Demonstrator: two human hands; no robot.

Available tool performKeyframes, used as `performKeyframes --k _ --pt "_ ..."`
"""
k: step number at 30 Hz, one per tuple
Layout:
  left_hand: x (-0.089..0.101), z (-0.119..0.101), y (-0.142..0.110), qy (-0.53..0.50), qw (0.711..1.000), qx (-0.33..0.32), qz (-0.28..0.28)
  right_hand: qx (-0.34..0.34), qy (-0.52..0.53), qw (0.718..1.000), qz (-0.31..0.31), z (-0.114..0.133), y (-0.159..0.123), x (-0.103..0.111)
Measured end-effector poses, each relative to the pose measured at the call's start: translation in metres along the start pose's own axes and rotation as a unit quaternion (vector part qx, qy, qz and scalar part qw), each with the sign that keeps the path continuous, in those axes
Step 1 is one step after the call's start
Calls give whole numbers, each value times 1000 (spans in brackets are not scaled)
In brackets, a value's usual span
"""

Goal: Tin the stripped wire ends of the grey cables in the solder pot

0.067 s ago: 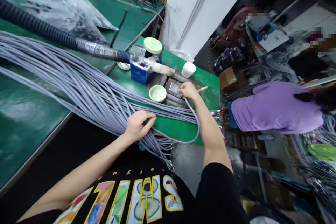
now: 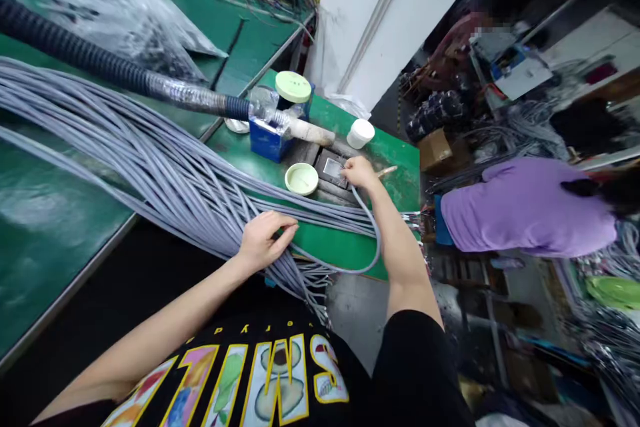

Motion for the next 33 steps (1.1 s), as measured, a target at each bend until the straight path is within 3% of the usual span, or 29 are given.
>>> performKeyframes --k 14,22,25,27,29,33 --pt "3 0 0 -21 1000 -5 -19 -12 -14 1000 0 -3 20 -6" --pt "3 0 -2 -23 999 -5 -21 -6 5 1000 -14 -1 12 2" --pt "2 3 -1 -36 999 -6 -20 7 69 997 -44 -5 -6 11" --pt "4 3 3 -75 997 -9 -16 45 185 978 -86 -9 -30 20" --pt "11 1 7 -169 985 -10 -9 93 316 934 -140 -16 -67 29" --pt "46 -24 -1 -413 910 -31 24 113 507 828 -212 -42 -166 27"
Point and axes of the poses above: each hand's wrist, its own y-axis towards the middle knuckle, its own x-axis out of the back of the hand, z = x × y, the point moved 9 cm from there along y, towards the middle knuckle, and after that the axes turned 11 degrees about z, right-handed, at the moved point
